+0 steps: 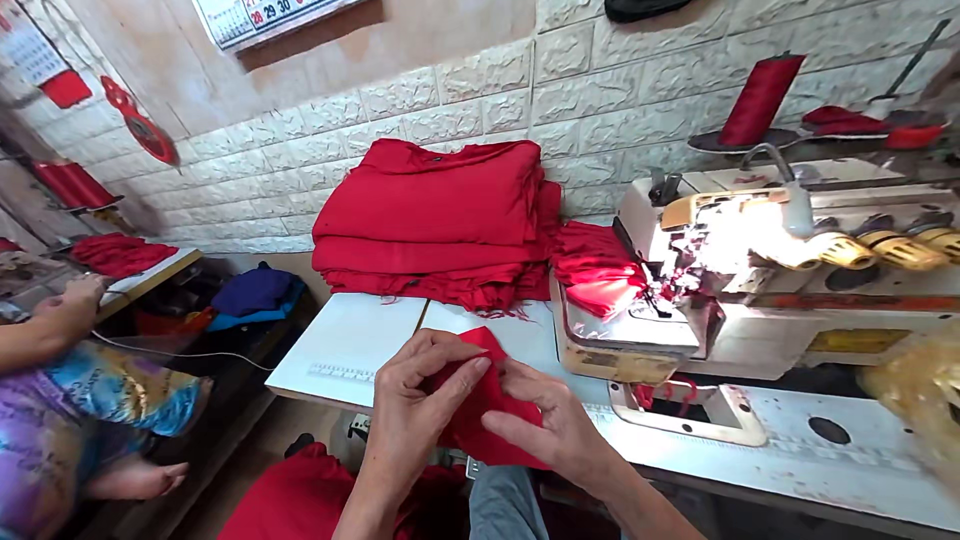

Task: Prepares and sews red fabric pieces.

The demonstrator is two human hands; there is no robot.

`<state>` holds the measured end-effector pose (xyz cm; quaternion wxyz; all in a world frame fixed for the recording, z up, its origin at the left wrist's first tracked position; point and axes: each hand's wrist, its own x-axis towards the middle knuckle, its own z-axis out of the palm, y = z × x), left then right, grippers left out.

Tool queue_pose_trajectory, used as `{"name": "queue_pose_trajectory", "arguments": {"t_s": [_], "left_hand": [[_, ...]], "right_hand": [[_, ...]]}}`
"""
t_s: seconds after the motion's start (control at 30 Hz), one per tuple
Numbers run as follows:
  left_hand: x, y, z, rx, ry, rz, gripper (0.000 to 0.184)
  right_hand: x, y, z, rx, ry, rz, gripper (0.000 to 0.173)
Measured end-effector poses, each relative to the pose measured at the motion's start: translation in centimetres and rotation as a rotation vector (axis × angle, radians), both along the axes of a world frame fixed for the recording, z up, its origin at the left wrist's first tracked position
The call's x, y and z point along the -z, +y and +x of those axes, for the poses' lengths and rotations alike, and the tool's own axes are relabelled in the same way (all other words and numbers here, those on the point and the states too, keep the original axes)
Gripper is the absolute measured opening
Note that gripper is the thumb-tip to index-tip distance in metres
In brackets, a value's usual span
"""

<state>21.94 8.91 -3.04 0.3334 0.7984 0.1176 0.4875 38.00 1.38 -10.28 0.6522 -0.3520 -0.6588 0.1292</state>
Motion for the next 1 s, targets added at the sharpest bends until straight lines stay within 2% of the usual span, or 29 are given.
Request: {"name": "queue_pose_trajectory", "arguments": {"t_s": [0.2,0.4,0.57,0.7,0.77,0.9,1.0], "left_hand": [[0.9,1.2,0.3,-0.078,-0.167,-0.207,0.011],[1.6,1.5,0.5,-0.094,-0.198,-0.306,0.011],[1.7,1.5,0.4,-0.051,-0.215,-0.305,0.01],[1.8,1.6,0.2,-0.037,-0.216,-0.303,0.011],[1.9,1.7,0.2,-0.041,-0.222,-0.314,0.011],[2.1,1.9,0.1,-0.054,-0.223,-0.335,0.011],[2.4,2.0,0.2,-0.047,-0.223,-0.358,0.011]], "right_hand": [[0.7,0.0,-0.7,0.227,0.077,0.038,0.016],[1.0,-0.2,-0.7,0.273,0.092,0.023,0.014],[0.8,-0.2,-1.0,0.239,0.238,-0.084,0.011],[0.4,-0.3,-0.8,0.129,0.364,-0.194,0.022],[0.5,-0.3,-0.6,0.065,0.393,-0.203,0.018],[0.8,-0.5,-0.4,0.056,0.381,-0.229,0.012],[1.0,-0.6,-0.4,0.112,0.29,-0.184,0.013]]}}
